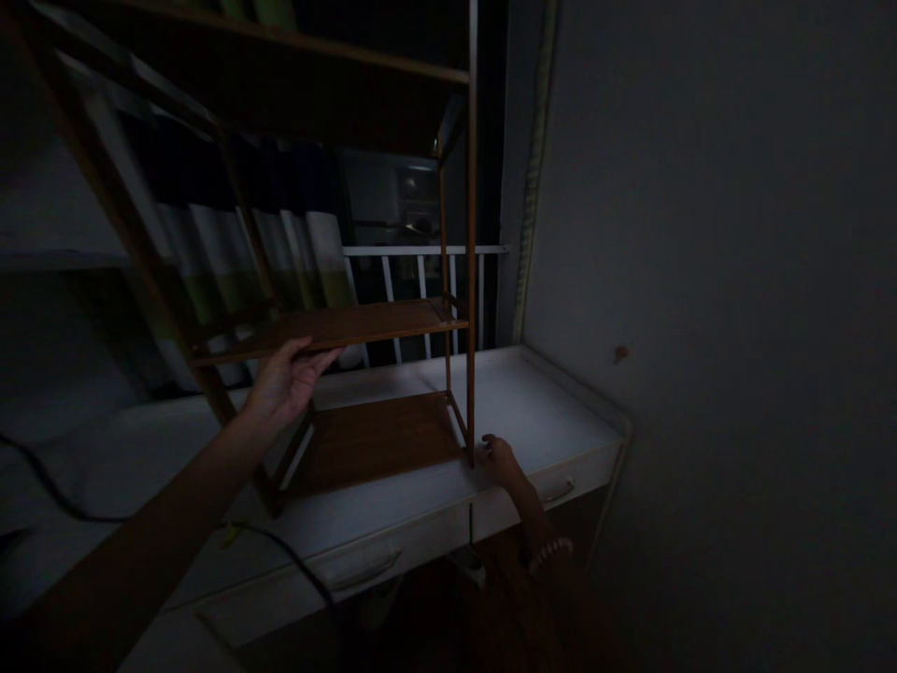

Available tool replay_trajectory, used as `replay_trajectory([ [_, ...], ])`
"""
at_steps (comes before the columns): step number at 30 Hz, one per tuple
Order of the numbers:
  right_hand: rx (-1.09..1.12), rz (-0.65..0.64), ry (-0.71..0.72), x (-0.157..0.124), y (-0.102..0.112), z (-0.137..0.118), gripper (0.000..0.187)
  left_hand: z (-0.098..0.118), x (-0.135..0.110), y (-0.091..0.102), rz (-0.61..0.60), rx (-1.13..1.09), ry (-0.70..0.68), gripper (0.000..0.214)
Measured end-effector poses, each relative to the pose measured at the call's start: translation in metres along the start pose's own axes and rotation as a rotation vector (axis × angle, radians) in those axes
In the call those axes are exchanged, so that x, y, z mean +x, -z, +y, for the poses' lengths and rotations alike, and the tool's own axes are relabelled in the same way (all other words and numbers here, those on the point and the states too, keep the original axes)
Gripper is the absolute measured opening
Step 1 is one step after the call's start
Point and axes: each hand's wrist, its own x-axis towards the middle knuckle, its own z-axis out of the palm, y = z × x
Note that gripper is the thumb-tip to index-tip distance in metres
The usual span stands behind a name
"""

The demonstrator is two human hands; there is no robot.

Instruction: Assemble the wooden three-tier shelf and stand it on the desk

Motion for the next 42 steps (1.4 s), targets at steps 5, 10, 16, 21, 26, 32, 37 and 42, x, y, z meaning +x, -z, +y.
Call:
replay_trajectory([
  [5, -0.041, 0.018, 0.026, -0.006, -0.025, 0.009, 0.013, 0.001, -0.002, -0.002, 0.024, 0.020, -0.011, 0.012],
  [10, -0.090, 0.110, 0.015, -0.012, -0.038, 0.010, 0.016, 0.001, -0.003, -0.002, 0.009, 0.020, -0.007, 0.012],
  [16, -0.130, 0.191, 0.027, -0.018, -0.048, 0.007, 0.026, 0.002, -0.003, -0.004, 0.009, 0.006, -0.016, 0.015],
  [21, -0.133, 0.227, 0.069, -0.019, -0.053, 0.010, 0.030, 0.001, -0.002, -0.003, -0.004, 0.002, -0.018, 0.014],
  [26, -0.125, 0.236, 0.137, -0.018, -0.052, 0.014, 0.031, 0.004, 0.000, -0.003, -0.044, 0.004, -0.022, 0.016],
  [32, -0.118, 0.198, 0.208, -0.014, -0.046, 0.019, 0.031, 0.007, 0.002, -0.006, -0.052, 0.027, -0.022, 0.016],
  [37, -0.092, 0.141, 0.256, -0.009, -0.039, 0.022, 0.027, 0.007, 0.002, -0.007, -0.046, 0.015, -0.021, 0.017],
  [42, 0.019, 0.082, 0.281, -0.005, -0.037, 0.022, 0.025, 0.007, 0.003, -0.008, -0.051, 0.008, -0.027, 0.016],
])
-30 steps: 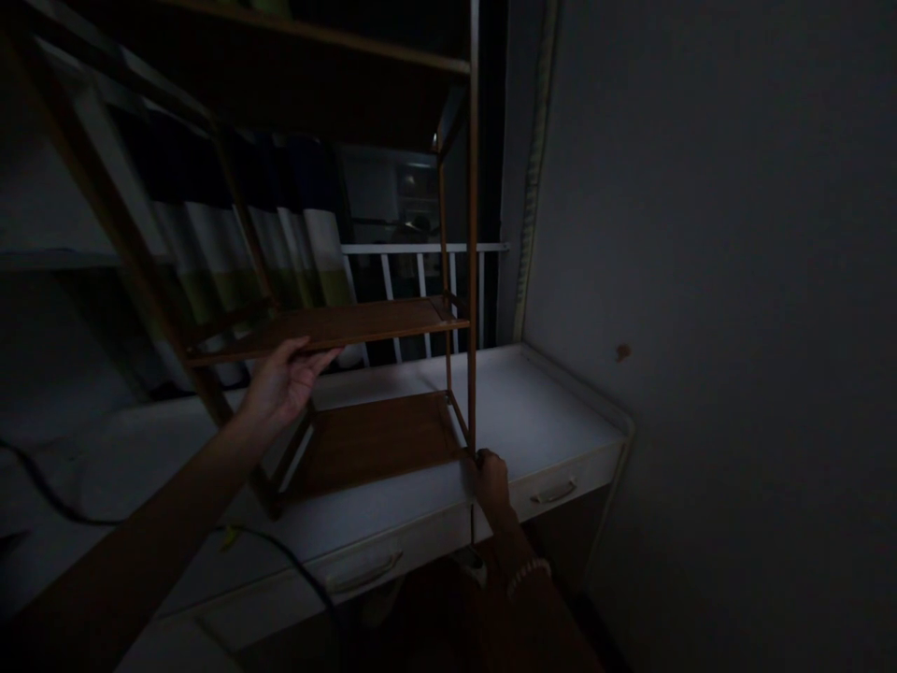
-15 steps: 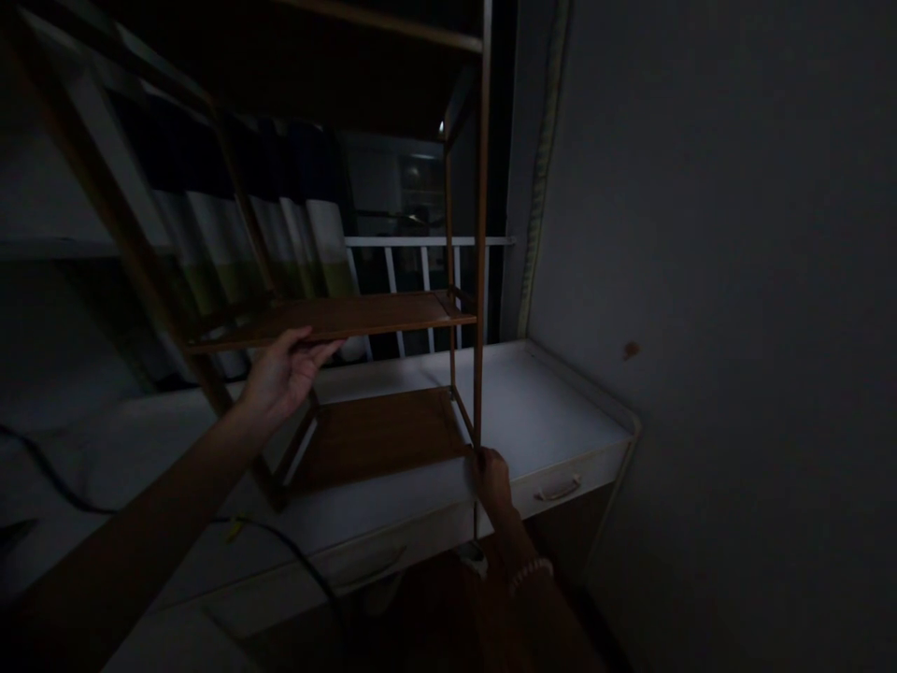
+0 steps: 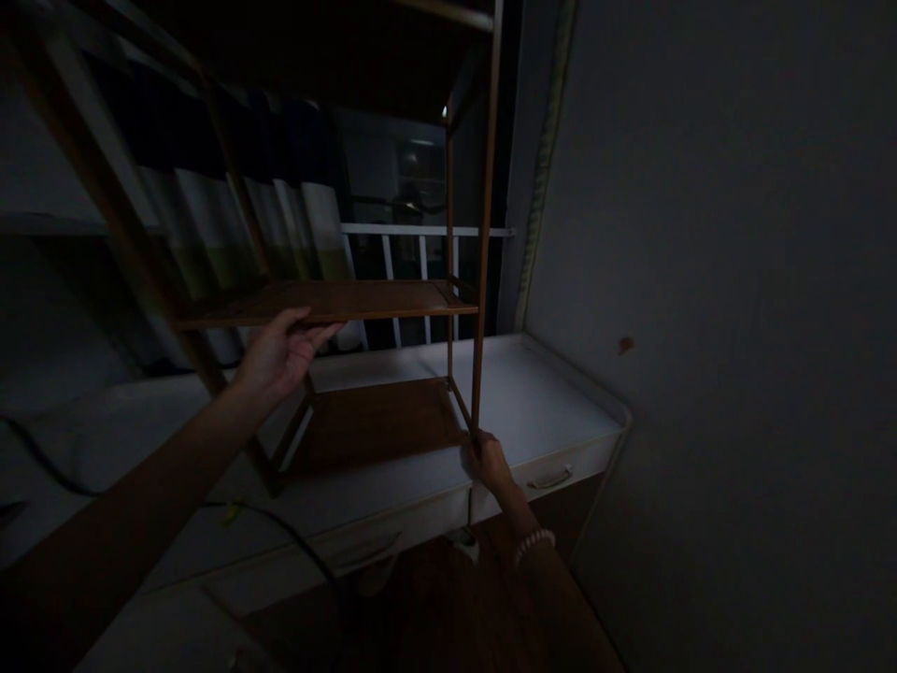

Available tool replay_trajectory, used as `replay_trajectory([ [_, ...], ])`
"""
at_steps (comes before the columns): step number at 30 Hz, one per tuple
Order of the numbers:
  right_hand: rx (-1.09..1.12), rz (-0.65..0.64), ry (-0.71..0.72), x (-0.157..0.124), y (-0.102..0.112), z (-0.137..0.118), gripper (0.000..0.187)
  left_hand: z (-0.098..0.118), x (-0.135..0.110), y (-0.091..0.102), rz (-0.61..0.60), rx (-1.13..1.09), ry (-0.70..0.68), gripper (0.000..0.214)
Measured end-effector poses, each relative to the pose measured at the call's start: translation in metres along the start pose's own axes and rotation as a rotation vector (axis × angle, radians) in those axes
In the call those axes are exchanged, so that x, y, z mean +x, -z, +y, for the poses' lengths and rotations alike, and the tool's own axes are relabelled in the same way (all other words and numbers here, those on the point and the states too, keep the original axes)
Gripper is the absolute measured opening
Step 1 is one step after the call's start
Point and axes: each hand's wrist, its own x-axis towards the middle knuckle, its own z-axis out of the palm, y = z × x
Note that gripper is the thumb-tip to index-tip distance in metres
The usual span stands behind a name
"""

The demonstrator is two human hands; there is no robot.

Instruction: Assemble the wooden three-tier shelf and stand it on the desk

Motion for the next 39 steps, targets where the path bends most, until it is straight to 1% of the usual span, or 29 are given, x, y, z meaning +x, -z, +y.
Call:
replay_trajectory([
  [3, 0.112, -0.014, -0.011, 0.002, -0.001, 0.003, 0.028, 0.000, 0.000, 0.000, -0.003, 0.025, -0.004, 0.015],
  [8, 0.315, 0.006, -0.054, 0.008, -0.006, 0.012, 0.024, 0.000, 0.000, -0.001, -0.020, 0.048, -0.030, 0.016],
  [12, 0.463, 0.059, -0.097, 0.012, -0.011, 0.014, 0.033, 0.000, -0.001, -0.003, -0.014, 0.044, -0.033, 0.017],
  [15, 0.535, 0.048, -0.116, 0.013, -0.012, 0.013, 0.039, 0.000, -0.001, -0.003, -0.013, 0.042, -0.037, 0.017],
  [19, 0.585, 0.019, -0.138, 0.014, -0.008, 0.013, 0.040, 0.000, -0.001, -0.003, -0.037, 0.054, -0.065, 0.015],
  [24, 0.604, -0.039, -0.132, 0.015, -0.002, 0.013, 0.041, 0.001, -0.001, -0.006, -0.044, 0.064, -0.091, 0.018],
  [29, 0.588, -0.090, -0.120, 0.017, 0.004, 0.015, 0.042, 0.004, -0.003, -0.006, -0.071, 0.087, -0.035, 0.018],
  [33, 0.578, -0.119, -0.119, 0.018, 0.006, 0.014, 0.044, 0.004, -0.004, -0.006, -0.051, 0.089, -0.023, 0.019],
  [39, 0.619, -0.129, -0.130, 0.018, 0.005, 0.013, 0.044, 0.001, -0.001, -0.006, -0.024, 0.063, -0.078, 0.020],
])
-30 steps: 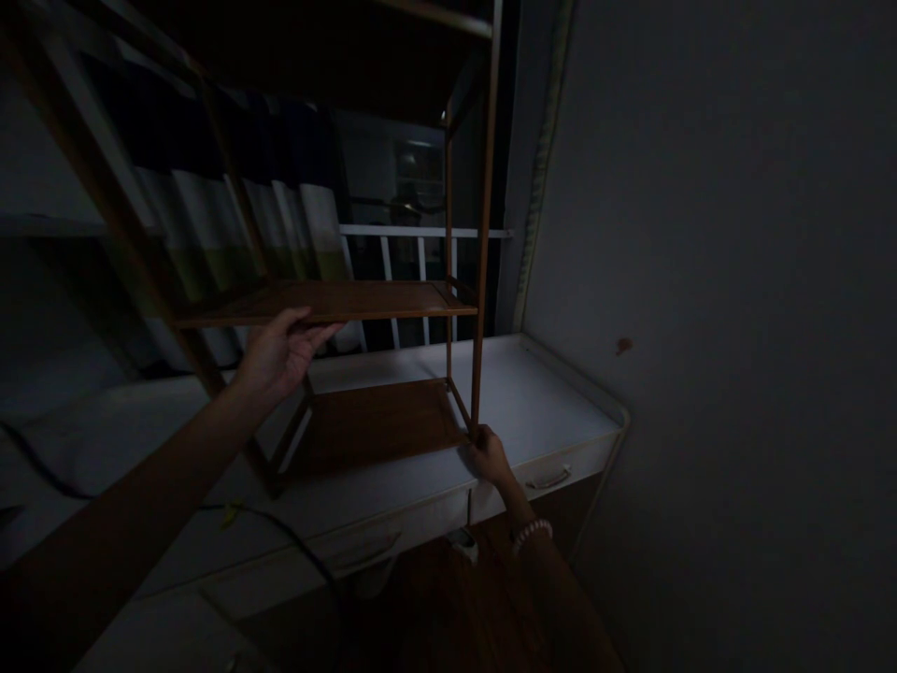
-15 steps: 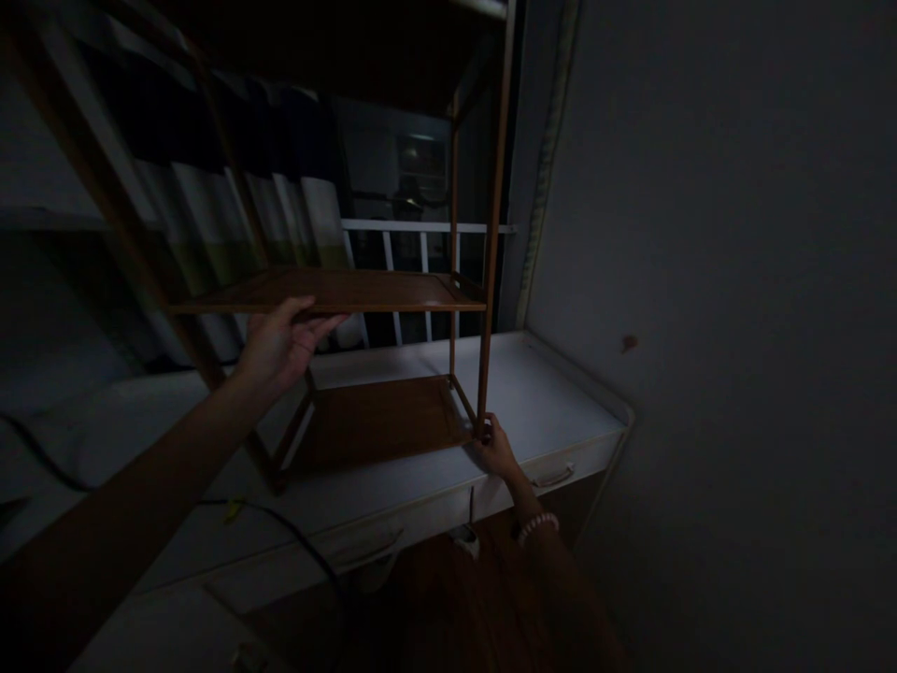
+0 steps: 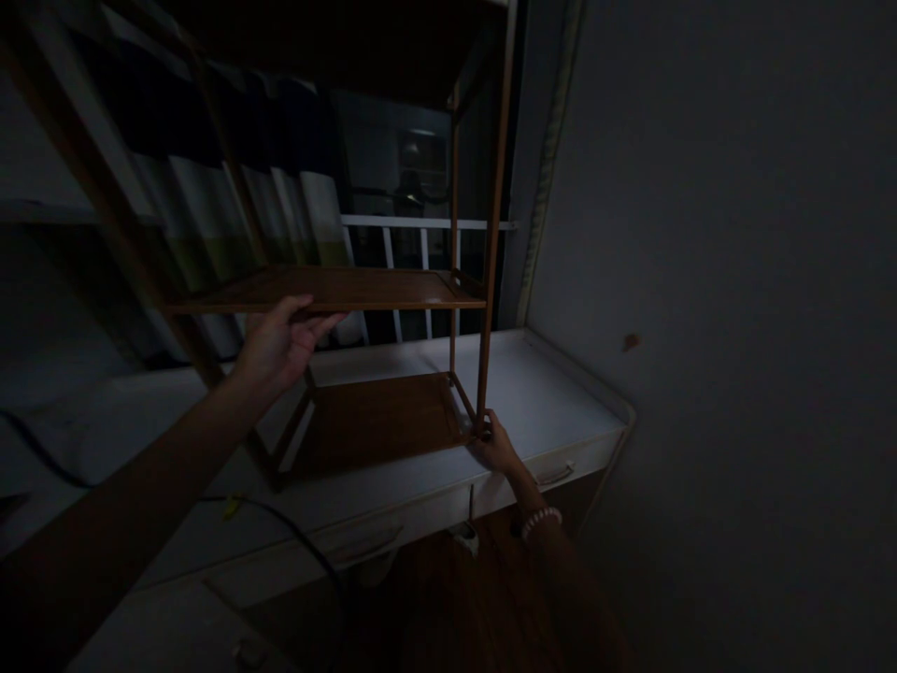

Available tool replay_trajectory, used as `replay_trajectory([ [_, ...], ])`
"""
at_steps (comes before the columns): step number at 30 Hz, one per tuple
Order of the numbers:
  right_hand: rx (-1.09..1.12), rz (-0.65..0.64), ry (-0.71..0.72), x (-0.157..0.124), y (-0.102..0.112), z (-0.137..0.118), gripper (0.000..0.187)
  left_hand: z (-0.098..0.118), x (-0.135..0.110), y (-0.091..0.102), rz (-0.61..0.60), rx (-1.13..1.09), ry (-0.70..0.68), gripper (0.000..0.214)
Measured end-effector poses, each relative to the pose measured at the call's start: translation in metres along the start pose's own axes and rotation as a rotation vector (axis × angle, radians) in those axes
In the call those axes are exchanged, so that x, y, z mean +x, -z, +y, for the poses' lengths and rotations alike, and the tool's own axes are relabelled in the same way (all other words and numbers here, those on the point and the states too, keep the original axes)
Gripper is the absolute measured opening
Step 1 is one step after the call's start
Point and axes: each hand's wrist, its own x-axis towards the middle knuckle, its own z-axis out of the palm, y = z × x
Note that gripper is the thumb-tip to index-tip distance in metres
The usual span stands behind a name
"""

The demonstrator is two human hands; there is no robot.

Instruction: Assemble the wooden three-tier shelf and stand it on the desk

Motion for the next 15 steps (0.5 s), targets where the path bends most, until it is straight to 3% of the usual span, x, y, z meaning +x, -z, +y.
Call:
replay_trajectory([
  [9, 0.127, -0.053, -0.035, 0.0003, 0.0054, -0.0032, 0.047, -0.0030, 0.0013, 0.0019, -0.026, -0.025, -0.013, 0.017],
  [15, 0.228, 0.017, -0.030, -0.0001, -0.0007, -0.0025, 0.046, -0.0036, 0.0044, 0.0024, 0.004, -0.020, -0.001, 0.018],
])
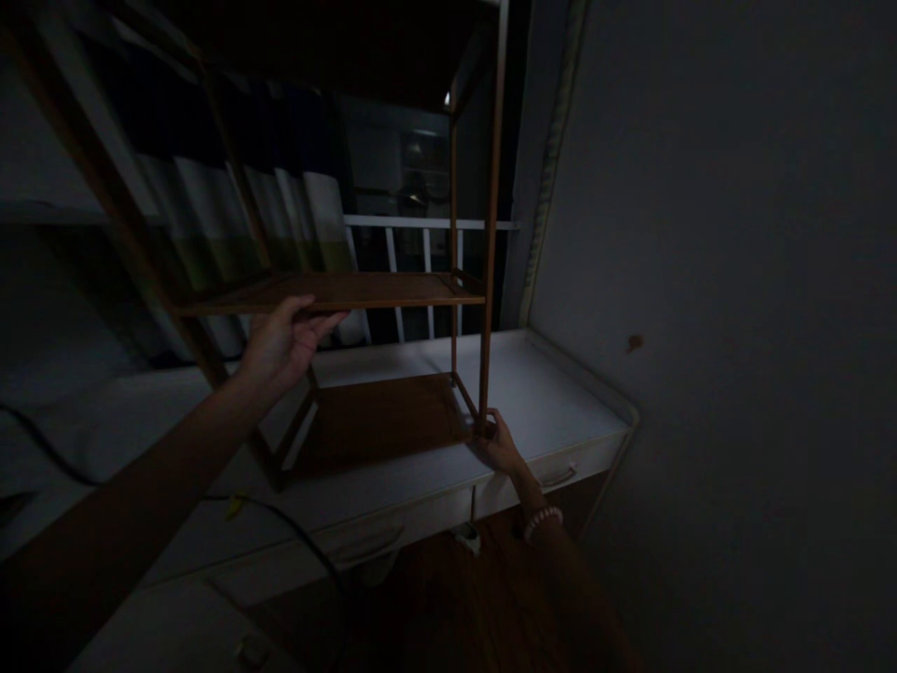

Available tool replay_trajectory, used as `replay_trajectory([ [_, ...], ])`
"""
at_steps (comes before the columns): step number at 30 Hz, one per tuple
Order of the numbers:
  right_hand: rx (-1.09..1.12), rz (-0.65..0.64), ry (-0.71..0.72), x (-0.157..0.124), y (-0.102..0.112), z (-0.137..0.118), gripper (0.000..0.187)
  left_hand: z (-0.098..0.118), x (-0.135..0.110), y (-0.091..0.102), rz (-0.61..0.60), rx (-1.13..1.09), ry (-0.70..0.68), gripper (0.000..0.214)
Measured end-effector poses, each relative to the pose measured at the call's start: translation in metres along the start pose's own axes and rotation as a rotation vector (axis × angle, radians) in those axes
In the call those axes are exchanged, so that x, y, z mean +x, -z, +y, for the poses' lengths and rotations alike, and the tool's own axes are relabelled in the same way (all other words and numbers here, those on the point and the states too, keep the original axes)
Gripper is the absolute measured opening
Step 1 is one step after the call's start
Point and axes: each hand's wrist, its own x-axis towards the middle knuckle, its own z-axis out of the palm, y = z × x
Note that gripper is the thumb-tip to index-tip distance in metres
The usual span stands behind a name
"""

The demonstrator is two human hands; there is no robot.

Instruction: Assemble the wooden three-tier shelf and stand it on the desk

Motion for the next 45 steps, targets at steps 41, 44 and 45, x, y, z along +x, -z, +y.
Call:
replay_trajectory([
  [41, 0.141, 0.023, -0.072, 0.001, -0.001, 0.002, 0.050, 0.002, 0.003, 0.006, -0.042, 0.051, -0.015, 0.021],
  [44, 0.154, 0.026, -0.080, 0.000, -0.002, -0.002, 0.051, 0.002, 0.004, 0.006, -0.045, 0.057, -0.022, 0.022],
  [45, 0.170, 0.024, -0.090, -0.001, -0.003, -0.003, 0.051, 0.002, 0.005, 0.006, -0.047, 0.064, -0.031, 0.023],
])
